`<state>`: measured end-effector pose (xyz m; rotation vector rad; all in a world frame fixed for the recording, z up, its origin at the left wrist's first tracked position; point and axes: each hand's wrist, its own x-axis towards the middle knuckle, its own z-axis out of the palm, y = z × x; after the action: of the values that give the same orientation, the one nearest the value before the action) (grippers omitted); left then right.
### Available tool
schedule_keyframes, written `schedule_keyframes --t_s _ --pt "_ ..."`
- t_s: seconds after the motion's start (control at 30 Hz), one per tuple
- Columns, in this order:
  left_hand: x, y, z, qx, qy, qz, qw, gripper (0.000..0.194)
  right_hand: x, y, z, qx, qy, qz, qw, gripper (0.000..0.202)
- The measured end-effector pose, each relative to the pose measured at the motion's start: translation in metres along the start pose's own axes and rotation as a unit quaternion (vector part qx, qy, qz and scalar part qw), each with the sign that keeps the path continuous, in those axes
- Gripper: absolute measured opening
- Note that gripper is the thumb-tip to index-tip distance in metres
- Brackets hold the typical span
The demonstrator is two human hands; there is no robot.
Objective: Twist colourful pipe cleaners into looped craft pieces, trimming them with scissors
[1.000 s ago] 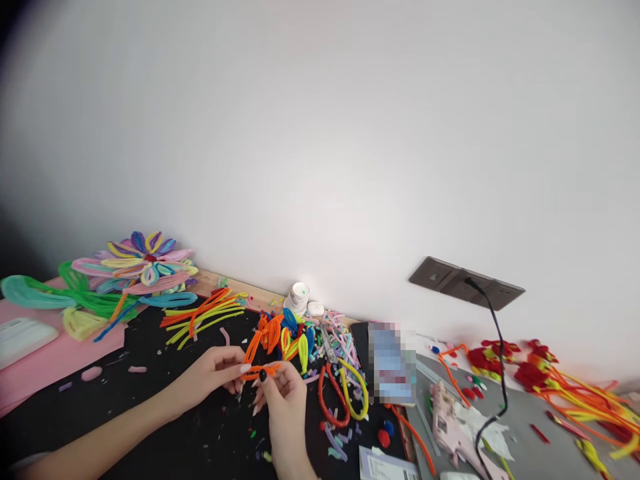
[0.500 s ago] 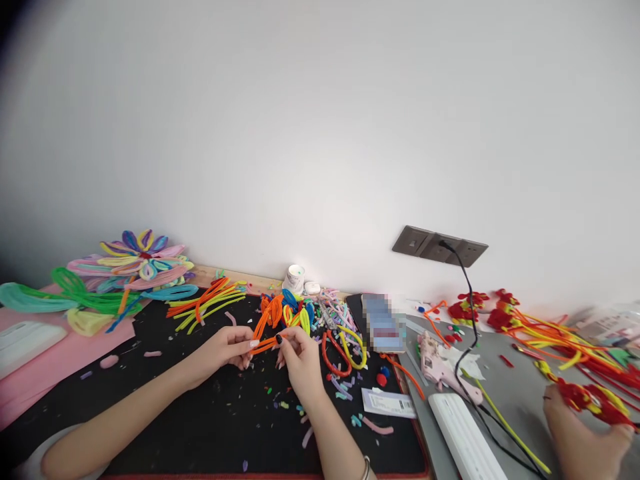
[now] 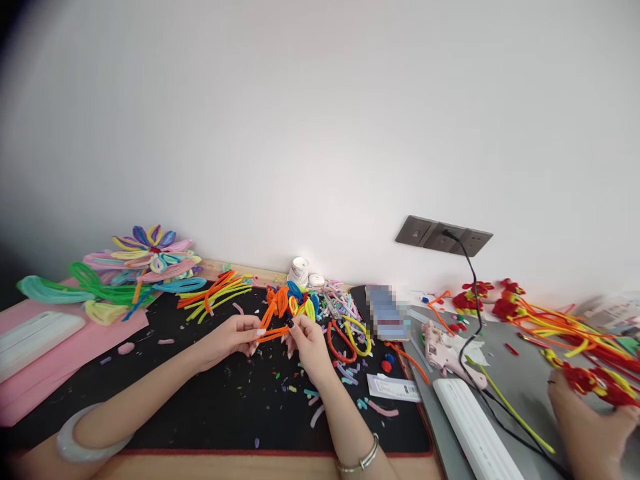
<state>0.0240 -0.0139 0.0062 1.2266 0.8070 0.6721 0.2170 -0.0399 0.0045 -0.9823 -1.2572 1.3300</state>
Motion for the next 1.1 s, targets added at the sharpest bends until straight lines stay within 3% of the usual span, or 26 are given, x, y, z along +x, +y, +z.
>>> schedule_keyframes --t_s 0.17,0.43,0.6,0.77,0.93,1.1 --pt "0.002 -0.001 0.002 -0.010 0.074 0.033 0.997 0.029 0.001 0.004 0.005 0.082 0.005 0.049 0.995 0.022" --pt "0.000 -0.001 0.008 0.023 0.049 0.013 0.998 0.030 0.001 0.008 0.003 0.052 0.040 -0.001 0.998 0.014" --pt "0.000 -0.002 0.006 -0.003 0.048 0.012 0.999 0.030 0.002 0.006 -0.003 -0.007 0.057 0.011 0.998 0.017" --pt "0.000 -0.002 0.006 -0.002 0.048 0.014 0.999 0.031 0.002 0.005 -0.002 -0.028 0.030 0.016 0.999 0.024" --pt "-0.001 0.001 0.008 -0.013 0.048 0.005 0.999 0.033 0.000 0.005 -0.004 -0.151 0.049 -0.044 0.986 0.023" --pt "-0.002 0.001 0.010 -0.023 0.016 -0.011 1.000 0.033 -0.003 -0.003 -0.005 -0.364 0.097 -0.133 0.917 0.022"
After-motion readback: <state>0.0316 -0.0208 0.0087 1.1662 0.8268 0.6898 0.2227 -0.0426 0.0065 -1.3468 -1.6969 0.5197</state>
